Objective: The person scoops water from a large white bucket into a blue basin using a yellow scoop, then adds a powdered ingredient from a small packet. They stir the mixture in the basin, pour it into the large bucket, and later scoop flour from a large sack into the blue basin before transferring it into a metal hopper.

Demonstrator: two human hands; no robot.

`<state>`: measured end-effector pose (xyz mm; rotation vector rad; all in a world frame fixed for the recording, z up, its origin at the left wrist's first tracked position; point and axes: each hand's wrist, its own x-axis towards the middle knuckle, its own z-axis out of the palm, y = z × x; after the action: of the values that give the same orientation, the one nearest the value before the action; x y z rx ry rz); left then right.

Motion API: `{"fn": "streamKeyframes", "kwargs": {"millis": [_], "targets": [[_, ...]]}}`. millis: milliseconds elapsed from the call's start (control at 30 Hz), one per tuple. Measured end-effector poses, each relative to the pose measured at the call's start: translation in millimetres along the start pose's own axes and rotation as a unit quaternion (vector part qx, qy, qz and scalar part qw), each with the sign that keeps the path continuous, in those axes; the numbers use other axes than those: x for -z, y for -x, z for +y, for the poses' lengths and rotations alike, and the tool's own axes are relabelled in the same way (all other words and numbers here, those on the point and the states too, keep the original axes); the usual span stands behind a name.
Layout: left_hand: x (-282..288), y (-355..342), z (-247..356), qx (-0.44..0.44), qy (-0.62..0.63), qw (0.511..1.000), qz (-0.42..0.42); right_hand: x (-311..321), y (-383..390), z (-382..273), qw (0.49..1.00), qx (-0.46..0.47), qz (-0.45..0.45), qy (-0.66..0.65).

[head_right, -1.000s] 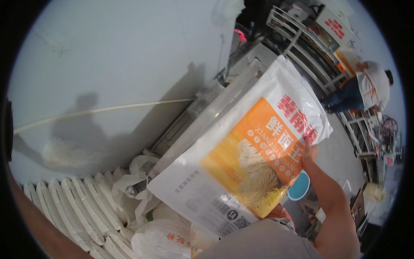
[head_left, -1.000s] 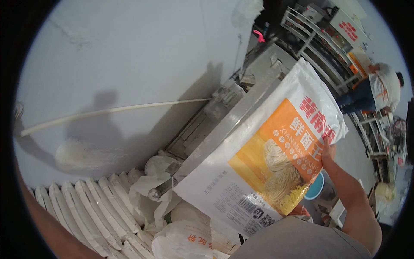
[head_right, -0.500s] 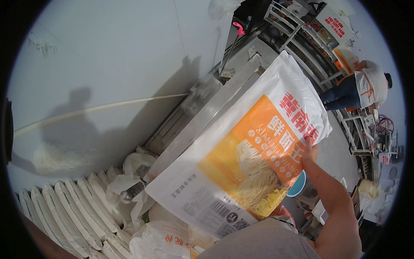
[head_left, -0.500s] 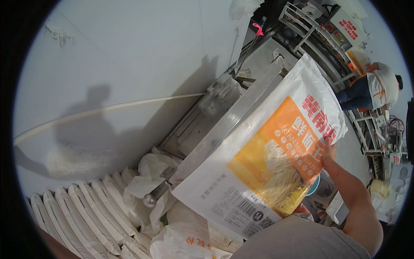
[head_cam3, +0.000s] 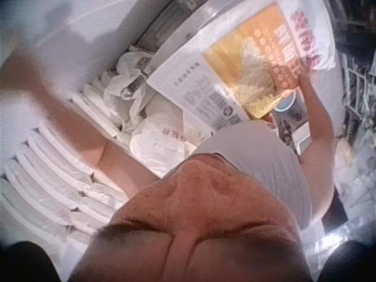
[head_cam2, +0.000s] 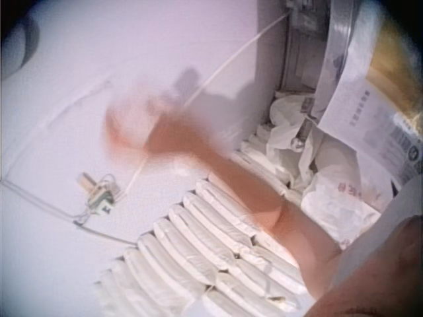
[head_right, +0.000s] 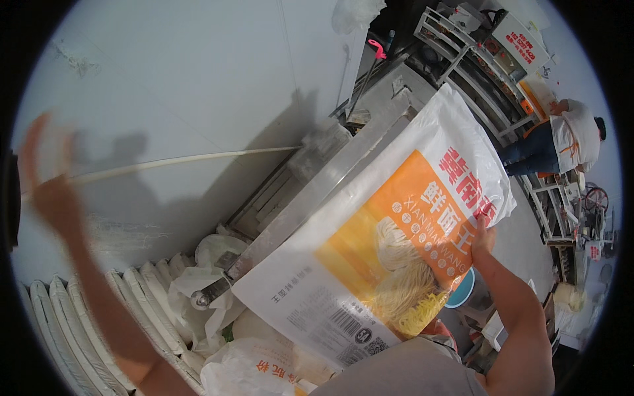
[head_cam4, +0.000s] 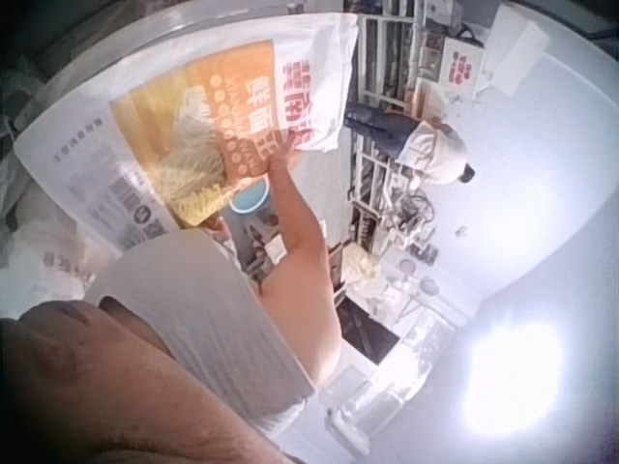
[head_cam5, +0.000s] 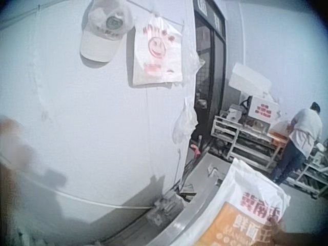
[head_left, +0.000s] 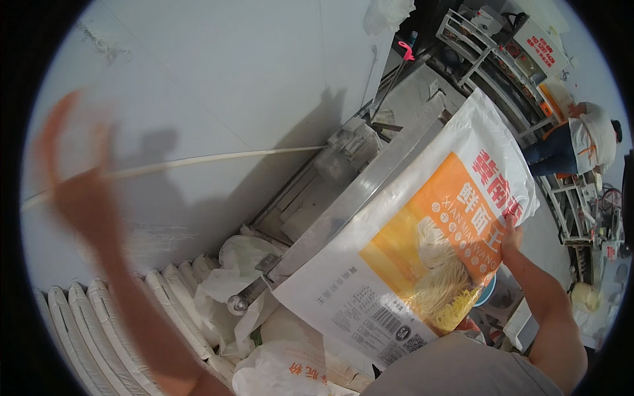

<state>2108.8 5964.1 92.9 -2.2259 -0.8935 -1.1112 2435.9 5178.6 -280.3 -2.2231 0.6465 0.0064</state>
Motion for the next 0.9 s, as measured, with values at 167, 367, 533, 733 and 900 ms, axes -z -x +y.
{"fn": "streamKeyframes", "kwargs": {"millis": [167, 367, 533, 733, 900], "targets": [[-90, 195, 311, -0.024, 0.363, 0.898, -0.246, 0, -8, 21, 0.993, -0.027, 0.011, -0.113], [-76, 247, 364, -0.024, 0.319, 0.877, -0.358, 3, 11, 2, 0.998, 0.010, 0.041, 0.047], [-22, 254, 416, -0.130, 0.430, 0.852, -0.268, 16, 39, -43, 0.995, -0.048, 0.005, 0.082], [215, 375, 514, -0.266, 0.519, 0.694, -0.422, 3, 67, -69, 0.995, -0.059, -0.072, -0.020], [243, 427, 553, -0.330, 0.374, 0.772, -0.395, 33, 54, -41, 0.994, -0.039, -0.081, -0.065]]}}
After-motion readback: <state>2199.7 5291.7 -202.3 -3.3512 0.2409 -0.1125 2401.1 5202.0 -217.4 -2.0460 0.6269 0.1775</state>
